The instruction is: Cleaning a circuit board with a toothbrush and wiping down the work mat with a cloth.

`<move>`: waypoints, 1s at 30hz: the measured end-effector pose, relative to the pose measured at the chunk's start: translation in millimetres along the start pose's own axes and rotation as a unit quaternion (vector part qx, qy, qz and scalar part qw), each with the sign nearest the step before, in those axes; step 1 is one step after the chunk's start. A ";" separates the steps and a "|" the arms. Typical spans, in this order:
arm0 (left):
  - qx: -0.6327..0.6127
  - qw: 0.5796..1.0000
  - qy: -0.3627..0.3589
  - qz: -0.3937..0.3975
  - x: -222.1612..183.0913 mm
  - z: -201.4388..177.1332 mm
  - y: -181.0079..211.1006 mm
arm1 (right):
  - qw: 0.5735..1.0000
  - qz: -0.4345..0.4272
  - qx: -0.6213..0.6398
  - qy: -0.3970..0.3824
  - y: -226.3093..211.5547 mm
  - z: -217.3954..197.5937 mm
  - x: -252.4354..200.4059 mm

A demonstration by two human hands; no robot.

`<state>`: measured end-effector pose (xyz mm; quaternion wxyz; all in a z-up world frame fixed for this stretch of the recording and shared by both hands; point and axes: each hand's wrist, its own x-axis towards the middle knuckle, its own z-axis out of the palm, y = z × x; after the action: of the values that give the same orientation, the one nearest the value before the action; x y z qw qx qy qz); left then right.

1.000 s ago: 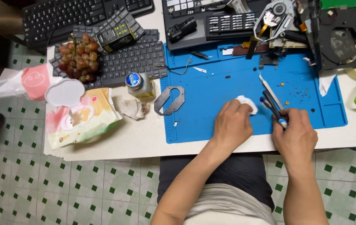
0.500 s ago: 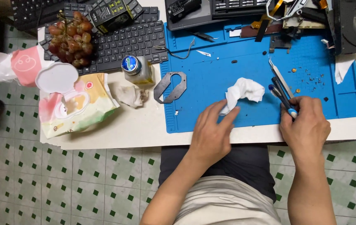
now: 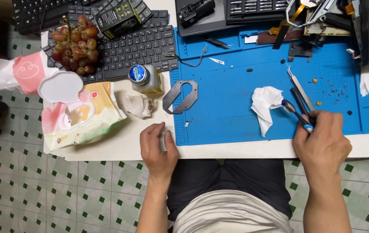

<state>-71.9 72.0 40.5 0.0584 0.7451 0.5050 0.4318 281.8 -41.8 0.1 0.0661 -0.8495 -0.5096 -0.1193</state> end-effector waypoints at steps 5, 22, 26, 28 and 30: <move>-0.007 1.000 -0.002 0.005 1.6 9.2 -1.7 | 0.999 -0.003 -0.038 0.003 0.0 2.5 -4.8; -0.010 0.984 -0.178 0.021 32.6 11.8 9.3 | 0.997 -0.026 -0.077 0.004 7.0 7.9 -16.1; 0.013 0.983 -0.180 0.031 36.1 13.2 14.0 | 0.994 -0.024 -0.104 0.018 7.7 12.9 -19.4; 0.012 0.984 -0.178 0.030 35.6 15.0 14.2 | 0.991 -0.020 -0.129 0.021 8.4 14.5 -20.4; 0.014 0.983 -0.182 0.021 35.3 16.4 14.2 | 0.991 -0.016 -0.133 0.017 7.9 14.7 -19.4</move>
<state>-46.4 99.2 58.4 0.1297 0.8223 0.4765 0.2827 282.0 -58.6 -19.2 -0.0404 -0.8403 -0.5015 -0.2018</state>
